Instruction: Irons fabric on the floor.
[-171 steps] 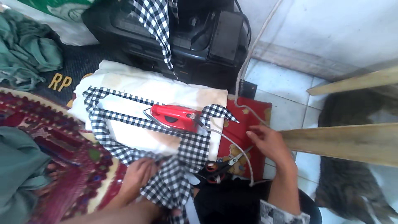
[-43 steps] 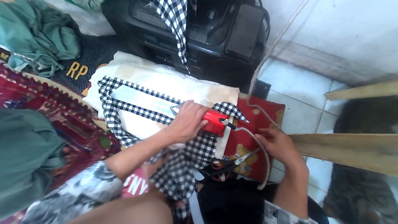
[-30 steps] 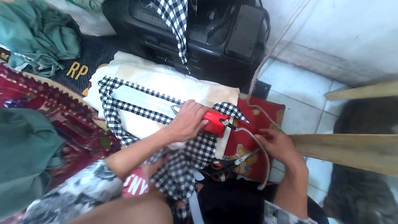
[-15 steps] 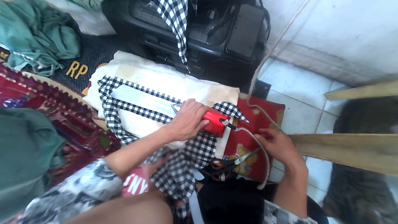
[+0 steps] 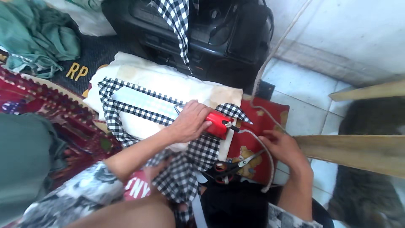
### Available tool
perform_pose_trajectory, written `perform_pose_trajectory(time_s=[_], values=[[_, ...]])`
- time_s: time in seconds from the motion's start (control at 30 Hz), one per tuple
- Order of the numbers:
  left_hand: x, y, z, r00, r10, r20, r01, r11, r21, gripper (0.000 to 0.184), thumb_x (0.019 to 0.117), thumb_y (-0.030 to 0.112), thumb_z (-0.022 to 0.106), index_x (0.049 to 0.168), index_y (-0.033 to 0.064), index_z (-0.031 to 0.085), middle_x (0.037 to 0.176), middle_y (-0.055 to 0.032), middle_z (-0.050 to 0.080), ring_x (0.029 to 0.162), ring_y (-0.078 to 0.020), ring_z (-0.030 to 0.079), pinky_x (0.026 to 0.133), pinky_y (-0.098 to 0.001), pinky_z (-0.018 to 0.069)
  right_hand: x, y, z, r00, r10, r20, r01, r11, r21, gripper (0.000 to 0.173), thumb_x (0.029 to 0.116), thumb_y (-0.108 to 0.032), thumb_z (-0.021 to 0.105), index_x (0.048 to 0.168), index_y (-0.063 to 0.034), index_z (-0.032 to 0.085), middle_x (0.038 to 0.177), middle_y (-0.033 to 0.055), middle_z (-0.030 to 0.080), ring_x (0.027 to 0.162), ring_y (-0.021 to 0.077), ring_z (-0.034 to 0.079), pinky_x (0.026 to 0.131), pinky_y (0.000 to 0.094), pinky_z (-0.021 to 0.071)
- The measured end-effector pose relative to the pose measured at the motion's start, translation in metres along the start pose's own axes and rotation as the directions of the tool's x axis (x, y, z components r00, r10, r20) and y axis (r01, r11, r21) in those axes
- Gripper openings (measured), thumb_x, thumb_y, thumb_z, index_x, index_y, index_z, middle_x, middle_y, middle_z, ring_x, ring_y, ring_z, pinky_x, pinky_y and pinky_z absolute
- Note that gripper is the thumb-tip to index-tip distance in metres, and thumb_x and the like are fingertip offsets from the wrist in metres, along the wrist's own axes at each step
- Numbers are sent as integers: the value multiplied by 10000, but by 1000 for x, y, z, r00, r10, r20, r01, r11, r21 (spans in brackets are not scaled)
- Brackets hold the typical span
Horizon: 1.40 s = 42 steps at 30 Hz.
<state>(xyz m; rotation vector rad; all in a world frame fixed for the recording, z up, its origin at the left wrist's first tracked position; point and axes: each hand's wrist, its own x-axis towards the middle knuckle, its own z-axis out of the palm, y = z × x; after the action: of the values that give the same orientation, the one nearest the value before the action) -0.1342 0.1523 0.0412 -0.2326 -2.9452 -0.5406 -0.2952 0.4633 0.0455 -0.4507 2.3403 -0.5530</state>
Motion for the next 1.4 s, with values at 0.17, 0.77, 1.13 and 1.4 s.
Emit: perform_pose_trajectory(time_s=[0.17,0.77,1.13,1.4], values=[[0,0,-1,1000,4,4,-4,1000,-3,504,1071,381,342,1281,6,606,1180,-179,663,1172,-358,620,1149,-573,333,0,-2,0,1000,9,6,-9,1000,-1,450,1023,-339,649,1356,-37,625,1218,180,697,1119,314,678,989,536,518],[2,-1,-4,1000,15,20,-15,1000,-5,473,1071,341,353,1274,-2,607,1185,-186,663,1168,-368,621,1144,-569,341,-2,-3,0,1000,3,-3,-3,1000,-11,449,1021,-338,653,1348,-31,629,1214,178,698,1112,311,680,988,533,517],[3,0,-4,1000,17,13,-17,1000,0,466,1075,340,350,1250,-4,612,1156,-184,663,1145,-360,627,1140,-558,344,0,1,1,1000,-12,-13,12,1000,-3,445,1018,-332,657,1350,-36,630,1196,176,706,1097,315,682,979,555,514],[3,1,-5,1000,14,9,-14,1000,3,456,1072,332,361,1245,-6,615,1137,-184,664,1130,-366,629,1134,-561,350,0,1,1,1000,-7,-14,7,1000,1,442,1018,-328,658,1347,-34,630,1195,178,705,1099,318,682,981,550,517]])
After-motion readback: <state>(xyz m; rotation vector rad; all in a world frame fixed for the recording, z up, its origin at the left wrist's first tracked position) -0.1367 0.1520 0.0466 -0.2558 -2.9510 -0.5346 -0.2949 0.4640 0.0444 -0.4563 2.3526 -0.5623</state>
